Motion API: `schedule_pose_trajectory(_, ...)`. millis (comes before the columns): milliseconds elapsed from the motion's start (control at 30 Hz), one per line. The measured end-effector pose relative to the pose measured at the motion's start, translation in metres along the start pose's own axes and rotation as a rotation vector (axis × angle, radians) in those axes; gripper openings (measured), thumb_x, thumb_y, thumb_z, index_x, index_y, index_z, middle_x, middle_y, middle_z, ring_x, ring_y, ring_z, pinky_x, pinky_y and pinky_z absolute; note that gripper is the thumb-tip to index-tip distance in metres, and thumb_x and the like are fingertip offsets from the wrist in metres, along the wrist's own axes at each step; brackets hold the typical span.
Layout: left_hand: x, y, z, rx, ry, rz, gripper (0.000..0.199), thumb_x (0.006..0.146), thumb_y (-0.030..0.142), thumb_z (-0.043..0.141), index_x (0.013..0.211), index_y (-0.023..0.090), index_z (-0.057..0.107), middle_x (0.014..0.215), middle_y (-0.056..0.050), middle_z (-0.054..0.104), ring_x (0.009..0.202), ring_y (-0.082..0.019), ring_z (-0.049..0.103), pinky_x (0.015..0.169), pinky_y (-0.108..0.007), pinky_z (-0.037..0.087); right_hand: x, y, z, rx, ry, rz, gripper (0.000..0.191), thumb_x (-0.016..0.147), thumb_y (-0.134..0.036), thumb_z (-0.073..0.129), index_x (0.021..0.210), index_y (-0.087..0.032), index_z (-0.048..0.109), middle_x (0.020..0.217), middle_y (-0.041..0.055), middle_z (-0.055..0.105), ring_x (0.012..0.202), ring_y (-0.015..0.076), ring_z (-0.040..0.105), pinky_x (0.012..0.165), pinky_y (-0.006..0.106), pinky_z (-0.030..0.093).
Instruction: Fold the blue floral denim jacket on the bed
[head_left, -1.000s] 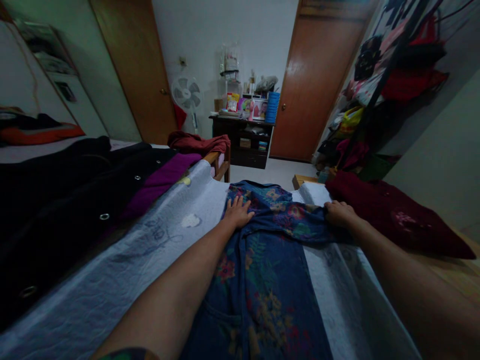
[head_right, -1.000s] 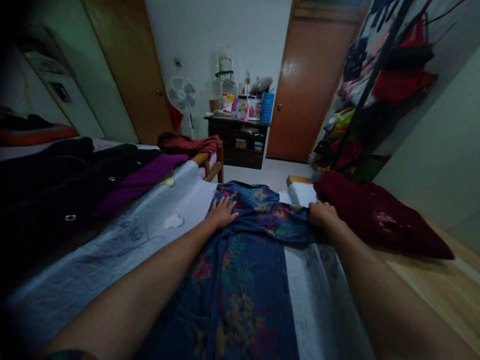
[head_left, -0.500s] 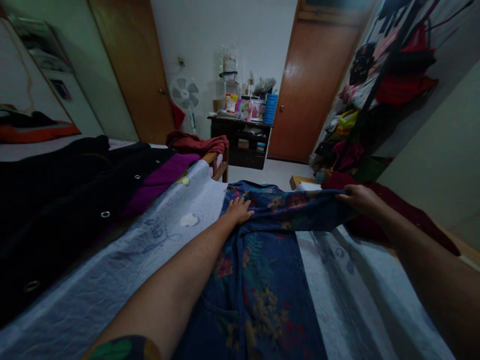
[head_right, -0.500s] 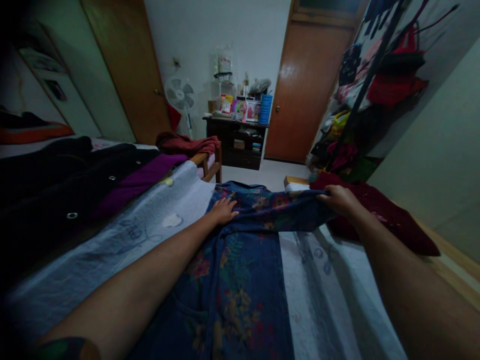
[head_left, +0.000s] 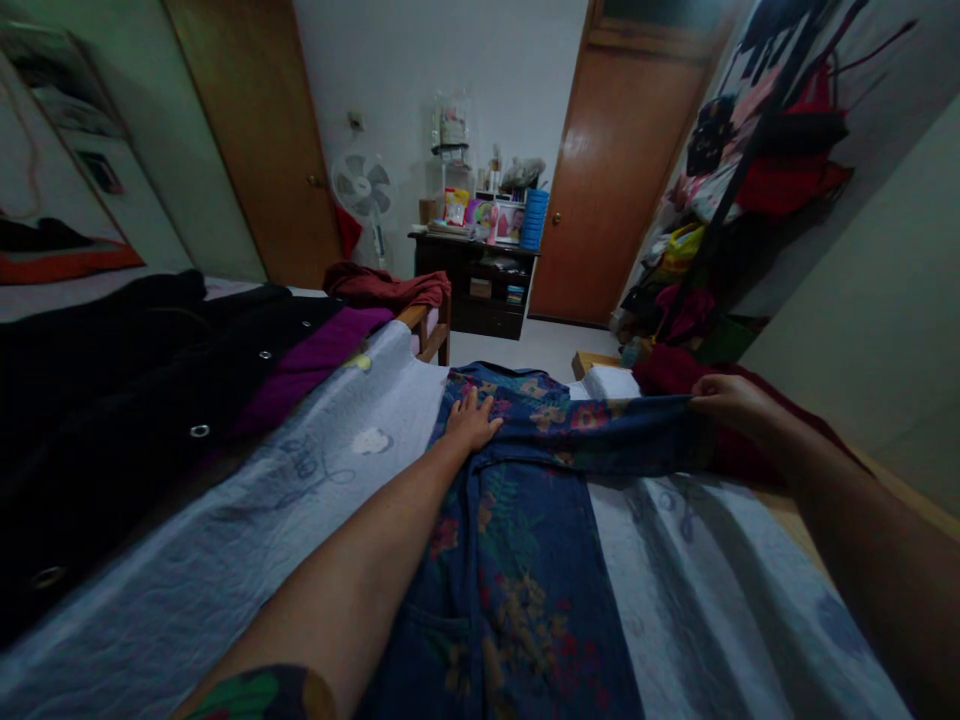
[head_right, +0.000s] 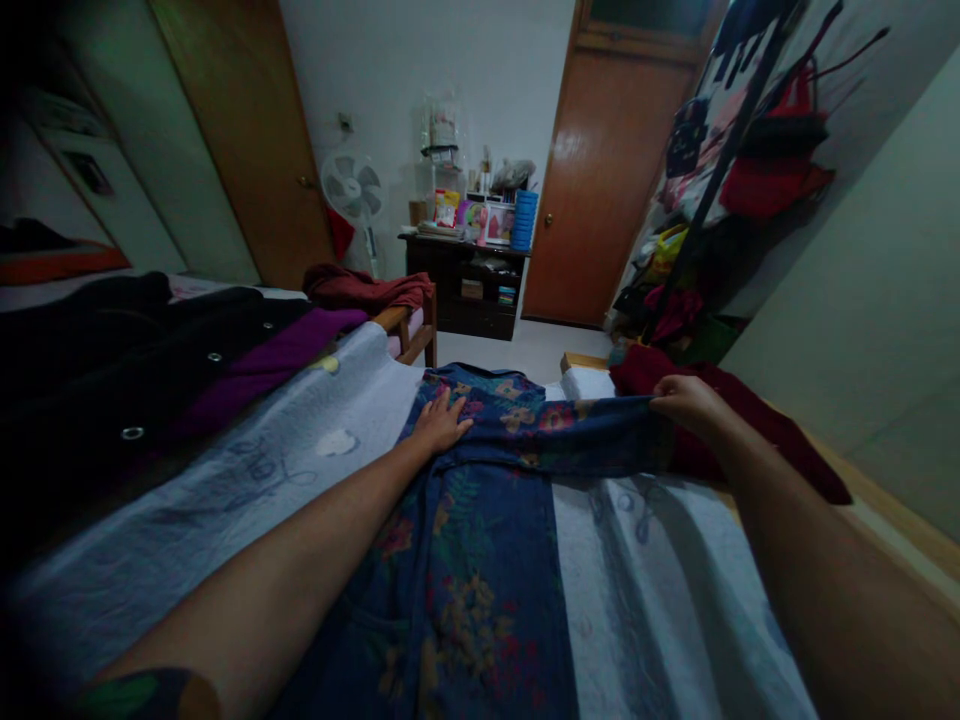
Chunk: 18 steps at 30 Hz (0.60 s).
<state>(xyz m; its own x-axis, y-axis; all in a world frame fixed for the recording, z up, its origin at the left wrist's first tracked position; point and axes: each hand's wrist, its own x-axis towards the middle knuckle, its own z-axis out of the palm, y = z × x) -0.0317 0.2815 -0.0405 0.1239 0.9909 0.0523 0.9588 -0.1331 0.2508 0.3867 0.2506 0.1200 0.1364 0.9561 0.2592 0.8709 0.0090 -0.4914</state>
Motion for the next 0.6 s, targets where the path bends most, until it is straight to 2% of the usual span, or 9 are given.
schedule_pose_trajectory(67,-0.008,0.002,-0.002,-0.010,0.024,-0.003,0.062,0.095,0.052,0.038,0.147,0.019,0.035,0.158,-0.018,0.027,0.146,-0.029,0.026,0.116,-0.043,0.023,-0.013,-0.003,0.001,0.112,-0.065,0.099,0.009,0.067,-0.028,0.061,0.063,-0.022,0.057,0.058,0.0006,0.056,0.052,0.0170,0.054,0.048,0.027,0.038)
schedule_pose_trajectory(100,-0.014,0.003,-0.003,-0.018,0.027,0.003,0.059,0.096,0.050,0.037,0.146,0.018,0.037,0.156,-0.018,0.031,0.144,-0.029,0.030,0.114,-0.042,0.026,-0.021,-0.007,0.001,0.172,-0.052,0.128,0.009,0.067,-0.030,0.061,0.065,-0.022,0.057,0.060,0.0005,0.056,0.053,0.0168,0.054,0.048,0.027,0.038)
schedule_pose_trajectory(267,-0.052,0.008,-0.015,-0.038,0.004,0.077,0.057,0.096,0.051,0.036,0.143,0.019,0.040,0.148,-0.017,0.044,0.134,-0.030,0.044,0.108,-0.043,0.035,-0.059,-0.048,0.005,0.347,0.111,0.097,0.020,0.068,-0.037,0.064,0.079,-0.021,0.060,0.069,0.0005,0.061,0.061,0.0156,0.055,0.053,0.025,0.042)
schedule_pose_trajectory(400,-0.083,0.004,-0.024,-0.005,-0.020,0.059,0.060,0.095,0.054,0.036,0.144,0.018,0.041,0.147,-0.015,0.047,0.136,-0.030,0.042,0.109,-0.046,0.034,-0.084,-0.084,0.005,0.492,0.152,0.090,0.022,0.071,-0.038,0.063,0.083,-0.021,0.059,0.071,0.0003,0.060,0.061,0.0144,0.055,0.052,0.023,0.042)
schedule_pose_trajectory(600,-0.120,-0.007,-0.034,0.017,-0.082,0.021,0.055,0.096,0.053,0.035,0.140,0.021,0.046,0.153,-0.012,0.039,0.143,-0.031,0.031,0.113,-0.057,0.025,-0.119,-0.130,0.005,0.583,0.077,-0.031,0.026,0.075,-0.043,0.061,0.090,-0.022,0.058,0.079,0.0019,0.063,0.067,0.0163,0.059,0.056,0.025,0.046)
